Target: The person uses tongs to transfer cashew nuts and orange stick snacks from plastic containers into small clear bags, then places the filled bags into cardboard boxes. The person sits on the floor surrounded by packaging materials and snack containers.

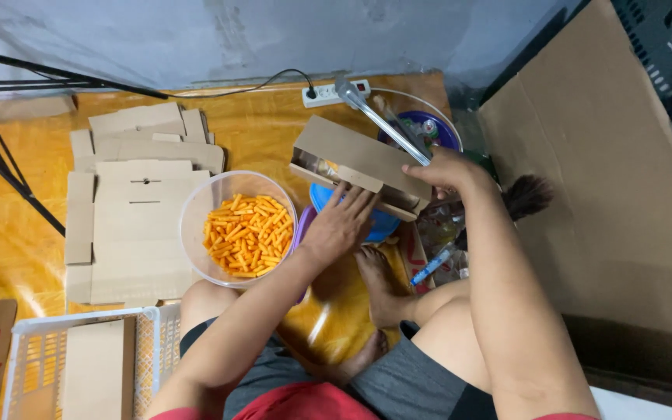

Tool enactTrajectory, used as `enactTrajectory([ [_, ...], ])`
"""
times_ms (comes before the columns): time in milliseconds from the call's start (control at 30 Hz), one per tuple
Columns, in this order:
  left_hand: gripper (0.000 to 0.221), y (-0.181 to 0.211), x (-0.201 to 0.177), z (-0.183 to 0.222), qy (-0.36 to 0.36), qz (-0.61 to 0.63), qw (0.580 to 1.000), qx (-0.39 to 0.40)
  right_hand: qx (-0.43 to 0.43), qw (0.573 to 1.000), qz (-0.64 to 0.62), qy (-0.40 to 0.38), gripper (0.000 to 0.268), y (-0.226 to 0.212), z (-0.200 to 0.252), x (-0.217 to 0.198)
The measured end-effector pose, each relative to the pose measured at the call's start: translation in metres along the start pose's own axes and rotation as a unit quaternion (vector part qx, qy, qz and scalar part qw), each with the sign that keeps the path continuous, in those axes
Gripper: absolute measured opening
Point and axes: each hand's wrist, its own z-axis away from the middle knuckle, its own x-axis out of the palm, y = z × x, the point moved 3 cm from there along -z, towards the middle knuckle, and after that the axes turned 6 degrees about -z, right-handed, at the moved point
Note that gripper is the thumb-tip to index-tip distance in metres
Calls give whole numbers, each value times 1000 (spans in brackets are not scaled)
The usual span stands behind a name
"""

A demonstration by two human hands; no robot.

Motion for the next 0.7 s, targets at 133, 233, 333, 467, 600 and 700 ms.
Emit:
enactTrajectory([
  [133, 40, -2, 1, -21, 5, -3, 1000, 4, 7, 1000, 4, 6, 87, -5, 8, -1],
  [233, 30, -3, 24, -22, -29, -39, 999, -4, 15, 1000, -3, 10, 89, -9, 14, -4],
  [333, 30, -2, 28, -21, 12, -3, 1000, 2, 15, 1000, 1, 3, 84, -13, 22, -6],
  [467, 33, -6, 13, -34, -59, -16, 998, -17, 16, 1000, 4, 5, 88, -14, 19, -5],
  [600, 38, -11, 45, -24, -117, -22, 993, -24, 17, 1000, 1, 2, 87, -15, 21, -6],
  [700, 43, -11, 15, -39, -125, -44, 991, -20, 23, 1000, -5, -7, 88, -20, 28, -8],
])
